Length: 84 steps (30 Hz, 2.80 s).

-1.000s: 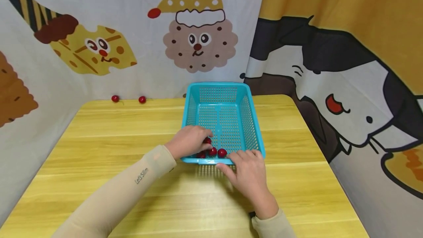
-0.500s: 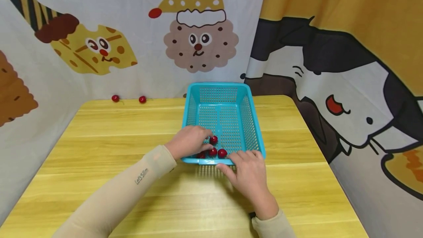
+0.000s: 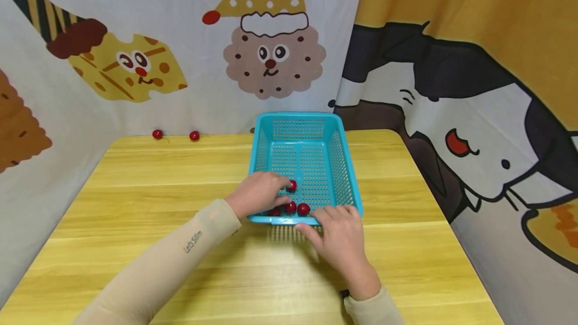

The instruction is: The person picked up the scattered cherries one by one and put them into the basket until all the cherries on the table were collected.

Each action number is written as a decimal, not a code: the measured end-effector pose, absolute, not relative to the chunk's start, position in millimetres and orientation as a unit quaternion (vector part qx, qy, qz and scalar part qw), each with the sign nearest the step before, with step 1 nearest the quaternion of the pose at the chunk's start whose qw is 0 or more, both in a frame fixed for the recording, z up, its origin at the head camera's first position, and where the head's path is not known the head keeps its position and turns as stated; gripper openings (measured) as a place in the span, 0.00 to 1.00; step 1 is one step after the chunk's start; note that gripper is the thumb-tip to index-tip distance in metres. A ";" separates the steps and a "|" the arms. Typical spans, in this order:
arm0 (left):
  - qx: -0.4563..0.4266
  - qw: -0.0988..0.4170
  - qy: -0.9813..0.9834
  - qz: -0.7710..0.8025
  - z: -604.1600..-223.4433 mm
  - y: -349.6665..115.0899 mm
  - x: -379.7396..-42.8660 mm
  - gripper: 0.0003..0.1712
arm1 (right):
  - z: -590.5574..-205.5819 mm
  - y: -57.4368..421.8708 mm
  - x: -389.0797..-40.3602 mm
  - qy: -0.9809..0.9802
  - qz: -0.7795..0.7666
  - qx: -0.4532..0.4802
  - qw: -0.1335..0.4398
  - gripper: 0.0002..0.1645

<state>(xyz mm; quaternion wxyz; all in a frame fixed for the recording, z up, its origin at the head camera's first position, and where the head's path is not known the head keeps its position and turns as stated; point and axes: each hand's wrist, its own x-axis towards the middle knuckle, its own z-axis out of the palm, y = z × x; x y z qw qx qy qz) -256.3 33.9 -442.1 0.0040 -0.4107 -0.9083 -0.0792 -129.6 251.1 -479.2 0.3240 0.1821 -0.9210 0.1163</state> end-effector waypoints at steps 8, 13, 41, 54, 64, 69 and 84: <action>-0.411 0.007 -0.909 -0.069 -443.3 34.1 -256.1 0.20 | -479.2 251.7 -128.8 -0.923 0.116 0.179 0.320 0.42; -0.409 0.006 -0.909 -0.075 -443.8 34.4 -255.7 0.18 | -479.2 251.8 -128.3 -0.923 0.119 0.178 0.321 0.42; -0.397 0.007 -0.914 -0.077 -442.2 34.3 -253.7 0.22 | -478.2 251.4 -128.9 -0.921 0.126 0.182 0.319 0.38; -0.391 0.001 -0.916 -0.087 -438.0 34.6 -253.6 0.22 | -473.3 251.1 -128.7 -0.923 0.122 0.180 0.318 0.42; -0.397 0.013 -0.913 -0.089 -439.8 34.6 -254.2 0.22 | -474.7 251.2 -128.2 -0.923 0.124 0.178 0.318 0.44; -0.396 0.013 -0.914 -0.087 -441.0 34.5 -254.6 0.22 | -475.3 251.1 -128.3 -0.924 0.125 0.178 0.316 0.43; -0.395 0.014 -0.914 -0.089 -442.6 33.6 -254.4 0.22 | -477.1 250.3 -128.9 -0.922 0.125 0.180 0.319 0.42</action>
